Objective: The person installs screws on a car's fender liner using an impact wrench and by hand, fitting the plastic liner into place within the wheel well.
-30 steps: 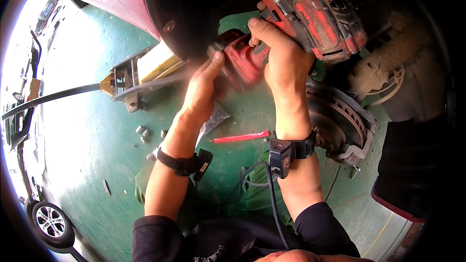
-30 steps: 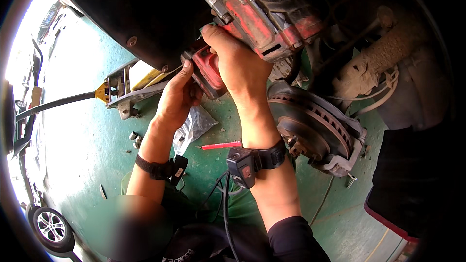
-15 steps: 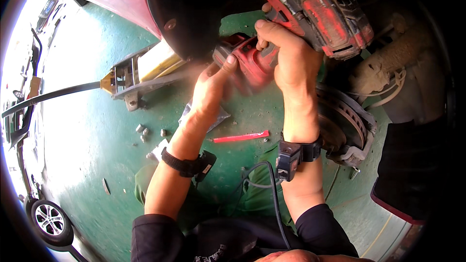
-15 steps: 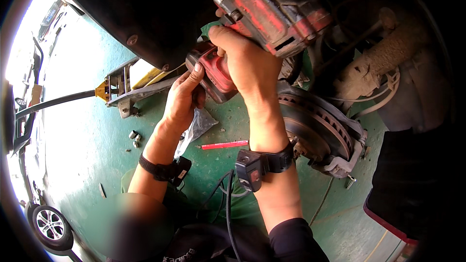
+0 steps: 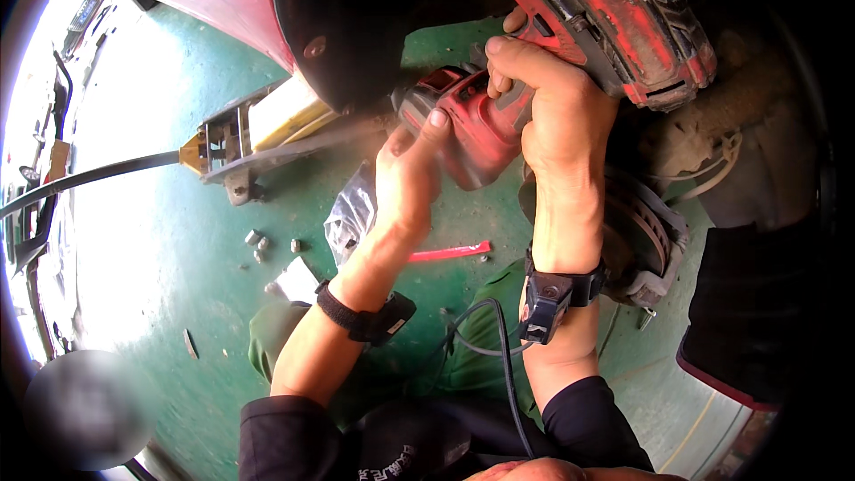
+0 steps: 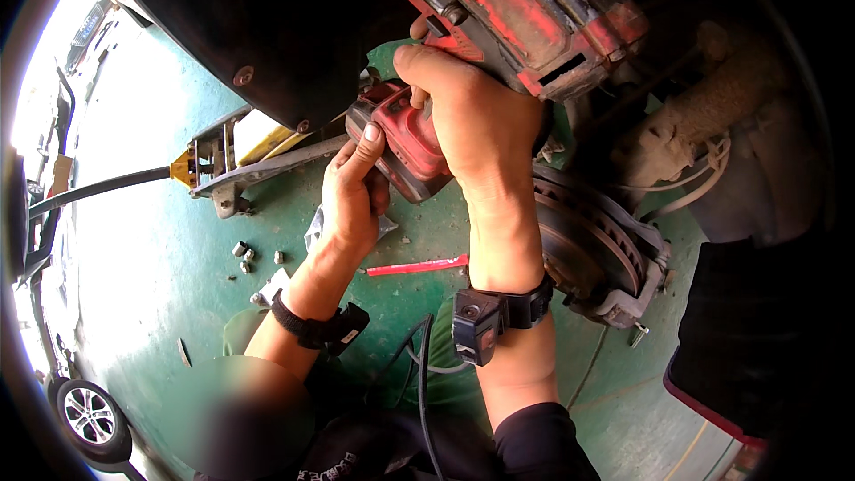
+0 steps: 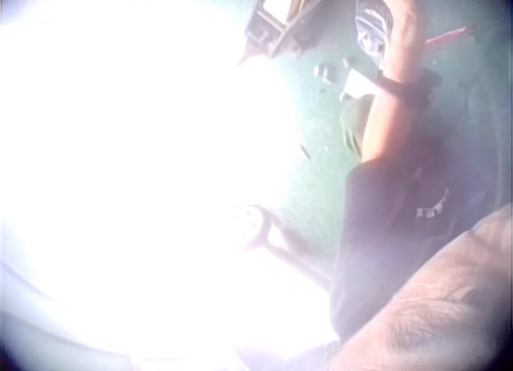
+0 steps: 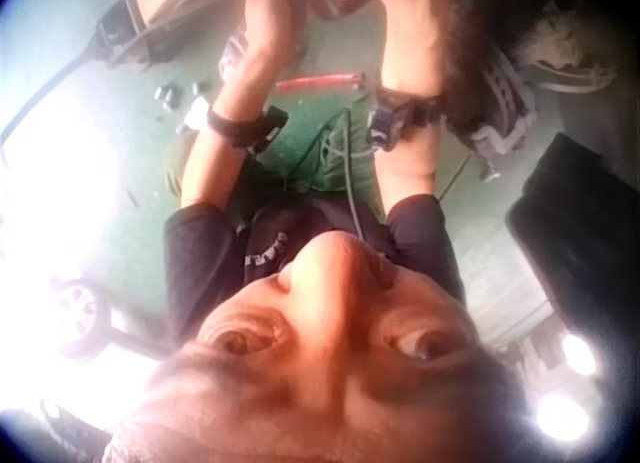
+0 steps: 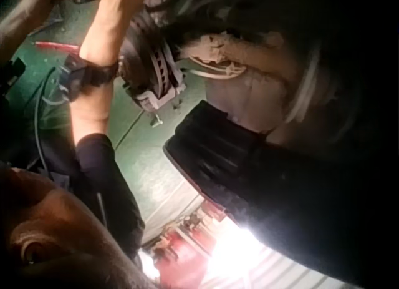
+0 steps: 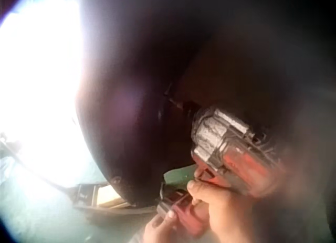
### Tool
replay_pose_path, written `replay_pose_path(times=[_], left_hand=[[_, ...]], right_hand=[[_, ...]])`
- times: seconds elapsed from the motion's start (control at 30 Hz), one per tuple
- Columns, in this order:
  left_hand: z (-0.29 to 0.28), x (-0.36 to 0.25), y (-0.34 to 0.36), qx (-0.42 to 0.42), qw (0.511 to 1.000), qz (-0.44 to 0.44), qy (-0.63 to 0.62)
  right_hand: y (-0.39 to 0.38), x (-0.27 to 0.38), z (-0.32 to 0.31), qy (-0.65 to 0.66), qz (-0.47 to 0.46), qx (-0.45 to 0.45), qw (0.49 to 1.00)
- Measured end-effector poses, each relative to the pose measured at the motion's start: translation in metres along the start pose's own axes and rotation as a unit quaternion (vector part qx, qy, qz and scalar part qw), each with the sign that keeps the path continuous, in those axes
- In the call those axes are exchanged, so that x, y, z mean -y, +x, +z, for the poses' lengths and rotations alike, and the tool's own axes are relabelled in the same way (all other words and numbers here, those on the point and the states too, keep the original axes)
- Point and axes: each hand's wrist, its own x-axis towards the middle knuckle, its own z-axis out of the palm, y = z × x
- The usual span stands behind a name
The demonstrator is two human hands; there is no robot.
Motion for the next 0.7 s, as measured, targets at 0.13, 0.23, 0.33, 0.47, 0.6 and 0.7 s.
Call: replay_pose_path(times=[0.13, 0.23, 0.33, 0.47, 0.6, 0.7], left_hand=[[0.004, -0.007, -0.004, -0.018, 1.000, -0.006, -0.001], [0.000, -0.008, -0.003, -0.025, 1.000, -0.001, -0.003], [-0.003, -0.004, 0.000, -0.033, 0.999, -0.018, 0.006], [0.008, 0.004, -0.005, -0.039, 0.999, 0.017, 0.010], [0.019, 0.009, -0.006, -0.013, 1.000, 0.013, -0.007], [0.027, 0.010, -0.007, 0.028, 0.999, -0.011, 0.015]], right_hand=[[0.001, 0.000, -0.001, 0.024, 0.027, 0.006, 0.999], [-0.001, -0.004, 0.005, 0.039, 0.028, 0.000, 0.999], [-0.003, -0.002, 0.008, 0.043, 0.019, -0.011, 0.999], [-0.003, 0.005, 0.005, 0.012, 0.033, -0.019, 0.999], [-0.005, 0.017, 0.006, -0.050, -0.027, -0.028, 0.998], [-0.004, 0.037, 0.005, -0.101, -0.001, -0.026, 0.995]])
